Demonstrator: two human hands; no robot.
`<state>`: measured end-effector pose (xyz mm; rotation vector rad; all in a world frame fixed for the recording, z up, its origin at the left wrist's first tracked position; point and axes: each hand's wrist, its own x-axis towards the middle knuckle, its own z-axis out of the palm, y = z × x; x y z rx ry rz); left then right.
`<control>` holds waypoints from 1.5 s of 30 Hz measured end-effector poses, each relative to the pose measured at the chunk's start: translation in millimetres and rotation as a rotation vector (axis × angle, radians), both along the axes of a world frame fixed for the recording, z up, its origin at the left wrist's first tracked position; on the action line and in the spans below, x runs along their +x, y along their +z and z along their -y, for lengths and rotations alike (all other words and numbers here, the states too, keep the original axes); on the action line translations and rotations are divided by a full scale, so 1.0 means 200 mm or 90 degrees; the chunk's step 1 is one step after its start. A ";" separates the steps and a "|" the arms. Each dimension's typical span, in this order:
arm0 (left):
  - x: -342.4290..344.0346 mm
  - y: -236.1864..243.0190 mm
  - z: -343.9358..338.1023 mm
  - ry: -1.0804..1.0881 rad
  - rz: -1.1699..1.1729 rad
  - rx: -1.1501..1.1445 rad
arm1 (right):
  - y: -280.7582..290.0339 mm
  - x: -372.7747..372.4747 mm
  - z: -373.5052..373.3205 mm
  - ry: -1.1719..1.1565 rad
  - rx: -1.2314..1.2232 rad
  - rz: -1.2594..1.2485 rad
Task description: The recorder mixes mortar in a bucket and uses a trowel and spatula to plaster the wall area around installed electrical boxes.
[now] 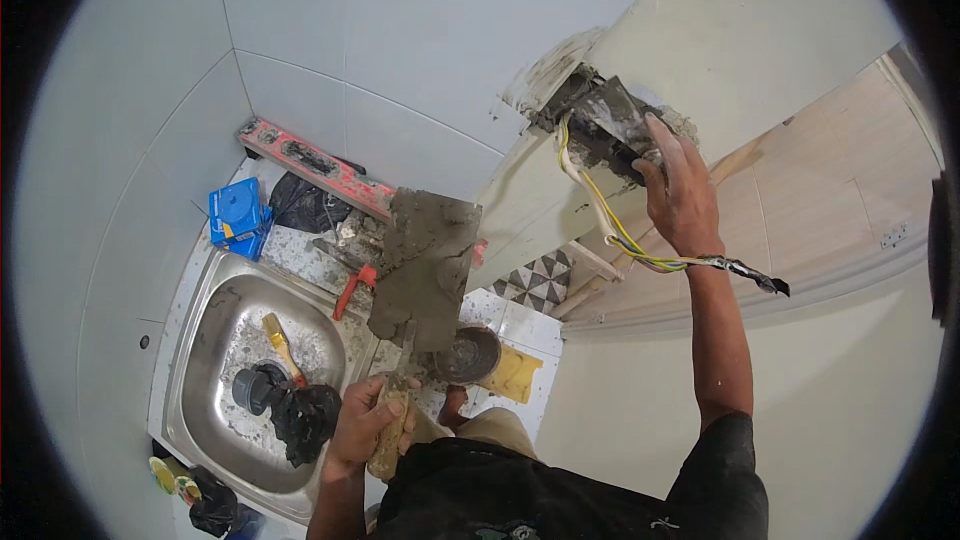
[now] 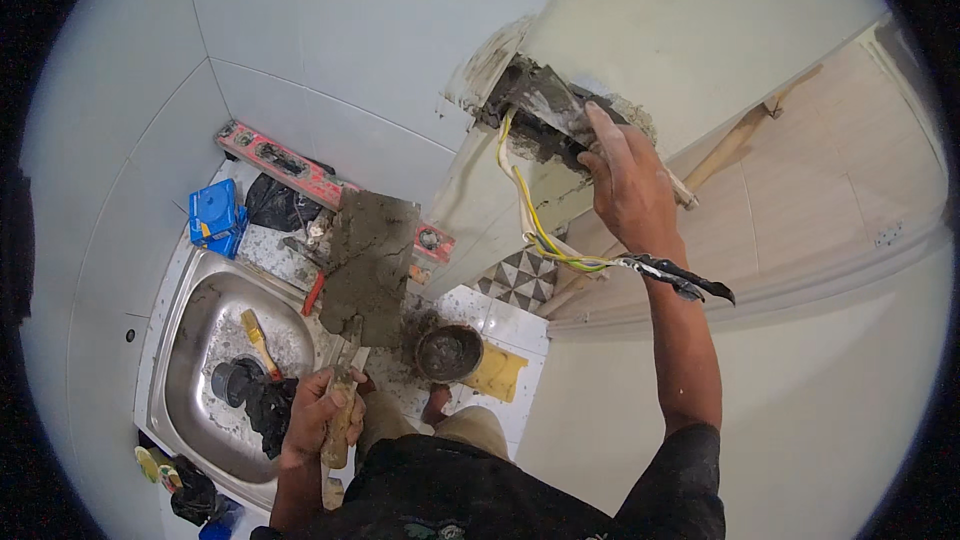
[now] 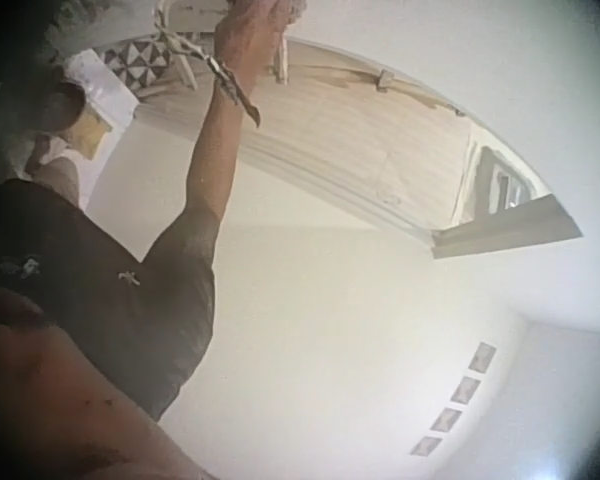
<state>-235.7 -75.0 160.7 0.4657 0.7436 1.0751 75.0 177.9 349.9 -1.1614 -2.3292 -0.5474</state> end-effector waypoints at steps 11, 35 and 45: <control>0.00 -0.03 -0.05 -0.028 -0.012 -0.005 | 0.03 -0.09 -0.07 -0.035 0.029 0.093; -0.11 -0.02 -0.04 -0.025 0.044 -0.012 | 0.10 -0.15 0.12 -0.186 0.015 0.036; -0.11 -0.06 -0.03 -0.005 0.033 -0.028 | -0.03 -0.12 -0.01 -0.061 -0.017 0.005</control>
